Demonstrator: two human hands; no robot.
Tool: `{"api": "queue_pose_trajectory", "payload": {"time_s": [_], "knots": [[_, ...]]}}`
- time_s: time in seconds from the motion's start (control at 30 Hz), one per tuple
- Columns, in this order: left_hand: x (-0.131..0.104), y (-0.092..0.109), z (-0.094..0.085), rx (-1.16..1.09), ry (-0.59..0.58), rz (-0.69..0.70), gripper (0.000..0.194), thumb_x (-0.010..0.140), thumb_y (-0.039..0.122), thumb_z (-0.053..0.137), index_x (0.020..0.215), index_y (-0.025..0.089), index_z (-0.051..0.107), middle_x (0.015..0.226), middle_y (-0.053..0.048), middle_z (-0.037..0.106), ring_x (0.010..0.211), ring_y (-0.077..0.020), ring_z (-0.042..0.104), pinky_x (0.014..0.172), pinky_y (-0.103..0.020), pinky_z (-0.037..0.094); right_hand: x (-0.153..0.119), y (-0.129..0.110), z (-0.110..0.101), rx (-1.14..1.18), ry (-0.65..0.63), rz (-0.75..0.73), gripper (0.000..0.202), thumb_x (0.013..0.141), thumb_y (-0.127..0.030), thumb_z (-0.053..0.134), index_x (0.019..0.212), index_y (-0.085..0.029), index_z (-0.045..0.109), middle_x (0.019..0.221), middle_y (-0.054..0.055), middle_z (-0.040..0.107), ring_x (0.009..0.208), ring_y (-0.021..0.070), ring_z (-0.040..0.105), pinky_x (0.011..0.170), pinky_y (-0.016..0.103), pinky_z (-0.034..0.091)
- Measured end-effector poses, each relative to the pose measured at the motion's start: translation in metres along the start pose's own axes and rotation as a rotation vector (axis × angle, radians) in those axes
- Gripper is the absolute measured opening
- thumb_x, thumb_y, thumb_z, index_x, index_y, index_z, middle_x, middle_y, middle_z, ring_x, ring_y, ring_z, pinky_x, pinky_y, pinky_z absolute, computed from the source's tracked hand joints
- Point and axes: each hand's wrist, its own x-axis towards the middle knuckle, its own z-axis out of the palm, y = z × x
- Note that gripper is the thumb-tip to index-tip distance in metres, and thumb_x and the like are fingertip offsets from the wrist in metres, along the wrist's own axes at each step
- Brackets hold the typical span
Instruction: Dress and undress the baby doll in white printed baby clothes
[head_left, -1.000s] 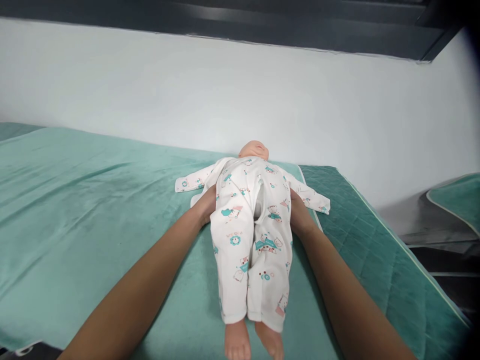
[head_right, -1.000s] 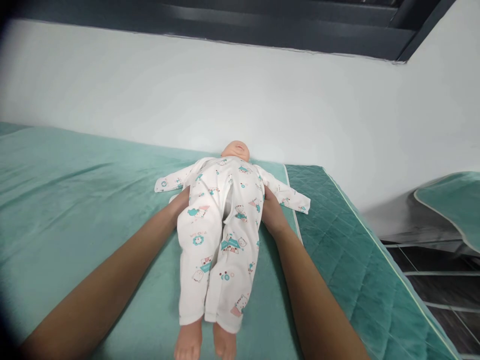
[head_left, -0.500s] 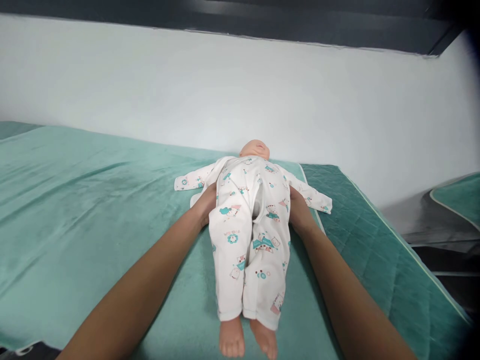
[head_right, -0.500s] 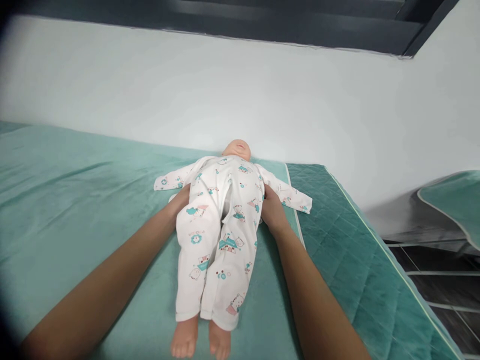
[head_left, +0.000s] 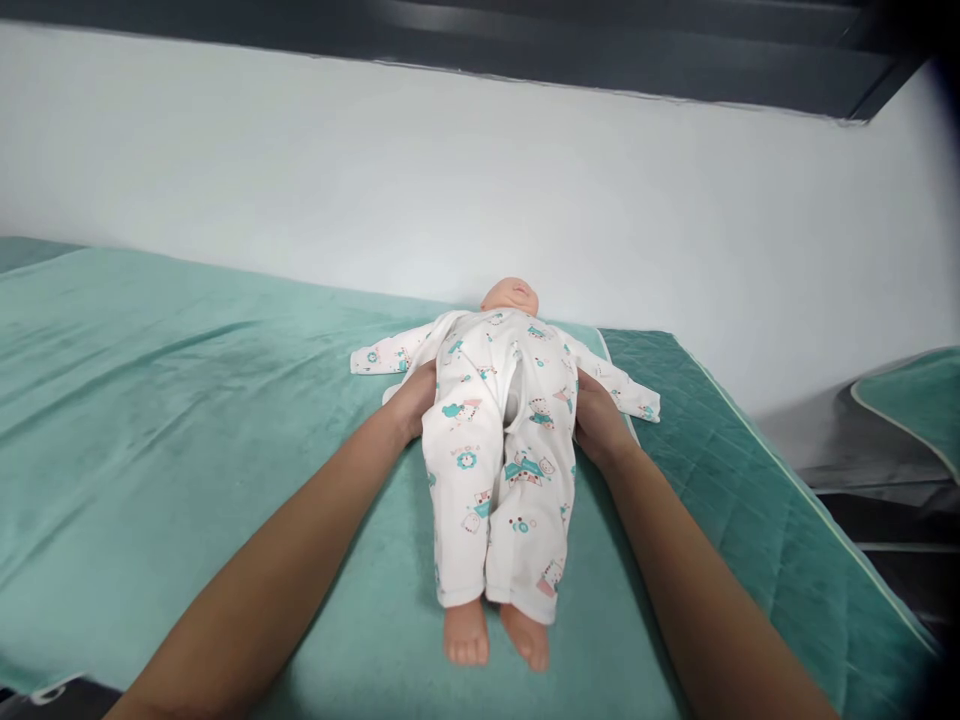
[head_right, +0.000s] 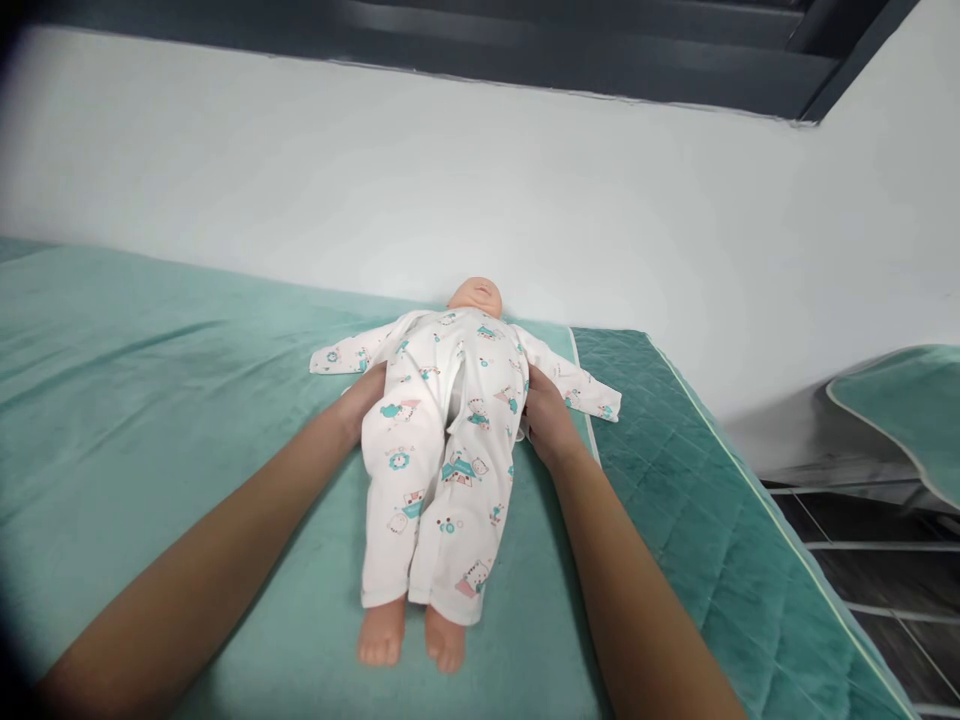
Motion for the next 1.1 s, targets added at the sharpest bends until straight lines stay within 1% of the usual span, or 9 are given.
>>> {"api": "queue_pose_trajectory", "payload": {"time_s": [0.13, 0.27, 0.37, 0.53, 0.7, 0.83, 0.97, 1.03, 1.1], "knots": [[-0.003, 0.001, 0.0, 0.018, -0.001, -0.007, 0.035, 0.072, 0.024, 0.069, 0.106, 0.013, 0.072, 0.089, -0.009, 0.078, 0.085, -0.0258, 0.074, 0.087, -0.041, 0.059, 0.003, 0.002, -0.002, 0.064, 0.004, 0.038, 0.052, 0.067, -0.02, 0.062, 0.119, -0.026, 0.067, 0.117, 0.003, 0.074, 0.105, 0.0278, 0.07, 0.09, 0.044, 0.057], [-0.008, 0.0, -0.003, 0.09, 0.031, 0.069, 0.038, 0.064, 0.016, 0.068, 0.102, 0.014, 0.074, 0.095, -0.009, 0.078, 0.091, -0.0274, 0.072, 0.088, -0.041, 0.057, 0.003, 0.003, -0.002, 0.005, 0.051, -0.005, 0.056, 0.07, -0.022, 0.061, 0.125, -0.023, 0.064, 0.121, 0.004, 0.072, 0.11, 0.0268, 0.068, 0.095, 0.044, 0.055], [-0.012, -0.005, -0.009, 0.157, 0.031, 0.184, 0.045, 0.063, 0.013, 0.064, 0.107, 0.016, 0.074, 0.108, -0.009, 0.076, 0.098, -0.0279, 0.07, 0.092, -0.042, 0.054, -0.002, 0.004, -0.002, -0.185, 0.124, -0.079, 0.055, 0.075, -0.026, 0.06, 0.13, -0.021, 0.06, 0.13, 0.007, 0.067, 0.118, 0.0259, 0.063, 0.102, 0.045, 0.05], [-0.029, -0.021, -0.026, 0.335, 0.06, 0.392, 0.043, 0.077, 0.019, 0.057, 0.119, 0.02, 0.067, 0.124, -0.007, 0.07, 0.111, -0.0248, 0.065, 0.101, -0.04, 0.048, -0.024, 0.005, -0.011, -0.75, 0.176, -0.15, 0.056, 0.08, -0.021, 0.058, 0.136, -0.023, 0.056, 0.134, 0.009, 0.064, 0.121, 0.0289, 0.06, 0.102, 0.046, 0.048], [-0.053, -0.032, -0.041, 0.824, 0.143, 0.499, 0.027, 0.086, 0.021, 0.05, 0.105, 0.018, 0.068, 0.108, -0.009, 0.071, 0.098, -0.0243, 0.064, 0.09, -0.039, 0.049, -0.059, 0.007, -0.025, -1.231, 0.21, -0.194, 0.056, 0.079, -0.005, 0.042, 0.13, -0.02, 0.061, 0.138, 0.01, 0.061, 0.127, 0.0297, 0.056, 0.105, 0.047, 0.042], [-0.06, -0.033, -0.044, 1.221, 0.021, 0.637, 0.022, 0.082, 0.016, 0.053, 0.096, 0.015, 0.07, 0.101, -0.012, 0.07, 0.1, -0.0272, 0.06, 0.094, -0.041, 0.046, -0.08, 0.001, -0.021, -1.393, 0.249, -0.294, 0.047, 0.08, -0.002, 0.043, 0.114, -0.021, 0.068, 0.131, 0.008, 0.066, 0.122, 0.0267, 0.058, 0.108, 0.048, 0.035], [-0.057, -0.034, -0.045, 1.35, -0.058, 0.69, 0.024, 0.081, 0.018, 0.059, 0.101, 0.014, 0.071, 0.112, -0.013, 0.068, 0.107, -0.0283, 0.056, 0.098, -0.041, 0.045, -0.087, -0.01, -0.003, -1.44, 0.08, -0.445, 0.023, 0.089, -0.012, 0.049, 0.1, -0.02, 0.068, 0.115, 0.007, 0.07, 0.11, 0.0246, 0.058, 0.105, 0.042, 0.034], [-0.055, -0.035, -0.045, 1.389, -0.05, 0.685, 0.027, 0.081, 0.017, 0.058, 0.105, 0.013, 0.07, 0.115, -0.014, 0.067, 0.11, -0.0287, 0.055, 0.099, -0.041, 0.045, -0.088, -0.013, 0.003, -1.457, -0.023, -0.445, 0.014, 0.09, -0.016, 0.053, 0.095, -0.019, 0.066, 0.11, 0.007, 0.069, 0.106, 0.0246, 0.057, 0.099, 0.039, 0.036], [-0.055, -0.036, -0.046, 1.41, -0.035, 0.677, 0.03, 0.082, 0.016, 0.057, 0.109, 0.012, 0.069, 0.116, -0.014, 0.066, 0.111, -0.0288, 0.054, 0.1, -0.042, 0.044, -0.088, -0.015, 0.005, -1.465, -0.031, -0.414, 0.011, 0.088, -0.016, 0.056, 0.096, -0.019, 0.064, 0.109, 0.007, 0.067, 0.104, 0.0248, 0.056, 0.092, 0.037, 0.037]]}}
